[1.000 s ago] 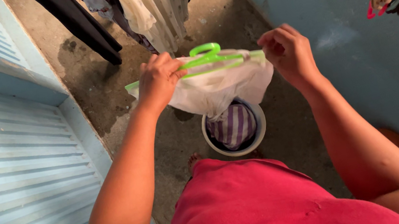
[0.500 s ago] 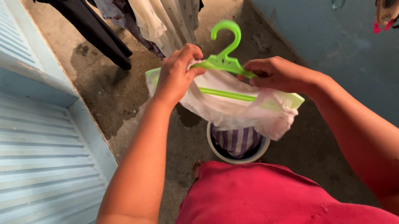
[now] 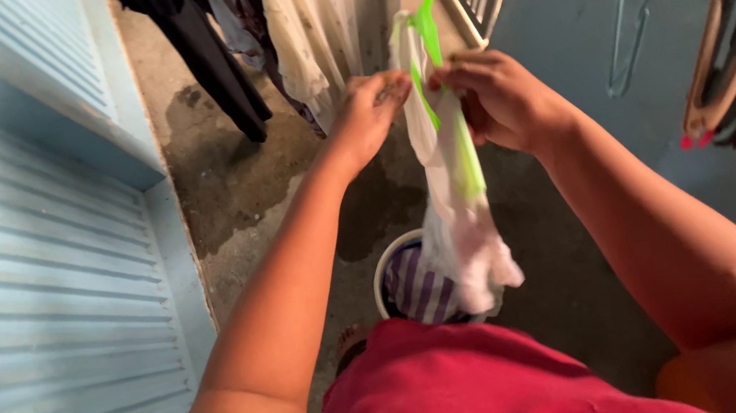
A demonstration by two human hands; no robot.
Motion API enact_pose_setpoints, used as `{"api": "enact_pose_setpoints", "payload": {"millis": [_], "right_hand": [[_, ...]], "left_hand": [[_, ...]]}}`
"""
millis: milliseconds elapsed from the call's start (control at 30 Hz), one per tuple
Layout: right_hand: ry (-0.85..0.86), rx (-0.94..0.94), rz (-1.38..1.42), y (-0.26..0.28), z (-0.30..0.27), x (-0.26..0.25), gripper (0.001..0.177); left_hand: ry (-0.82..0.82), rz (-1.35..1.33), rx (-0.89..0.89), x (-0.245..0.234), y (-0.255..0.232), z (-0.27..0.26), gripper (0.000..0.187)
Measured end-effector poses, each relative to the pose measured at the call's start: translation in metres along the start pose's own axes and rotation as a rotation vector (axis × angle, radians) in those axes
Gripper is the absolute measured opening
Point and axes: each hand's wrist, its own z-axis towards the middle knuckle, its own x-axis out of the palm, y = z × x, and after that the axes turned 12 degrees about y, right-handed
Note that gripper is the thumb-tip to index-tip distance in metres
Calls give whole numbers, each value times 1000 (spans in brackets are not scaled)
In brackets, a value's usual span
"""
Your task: The person carries a bucket of wet clothes from an indoor area to an outdoor balcony. They take clothes from the bucket, place them on hangers, and hang them on a clothesline.
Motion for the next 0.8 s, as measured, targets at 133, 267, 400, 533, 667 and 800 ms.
{"api": "enact_pose_setpoints", "payload": {"millis": [133,267,400,533,667,800], "right_hand": [[15,-48,35,19,47,-2,28],[-39,-76,87,42,108,-6,27],[-101,-126,45,62,174,-20,29],[-144,-190,54,71,248,-36,29],[-233,-231,67,71,311,-45,30],[-302,-224,-16,70,357,-47,29]], "left_hand": [[122,-341,93,-11,-35,4,68],[125,-269,-60,-49,-62,27,84],[201,-436,124,-89,-47,58,96],[261,-406,173,-128,-14,87,103],[268,-435,159,-164,11,123,108],[212,-265,223,-185,33,156,92]]}}
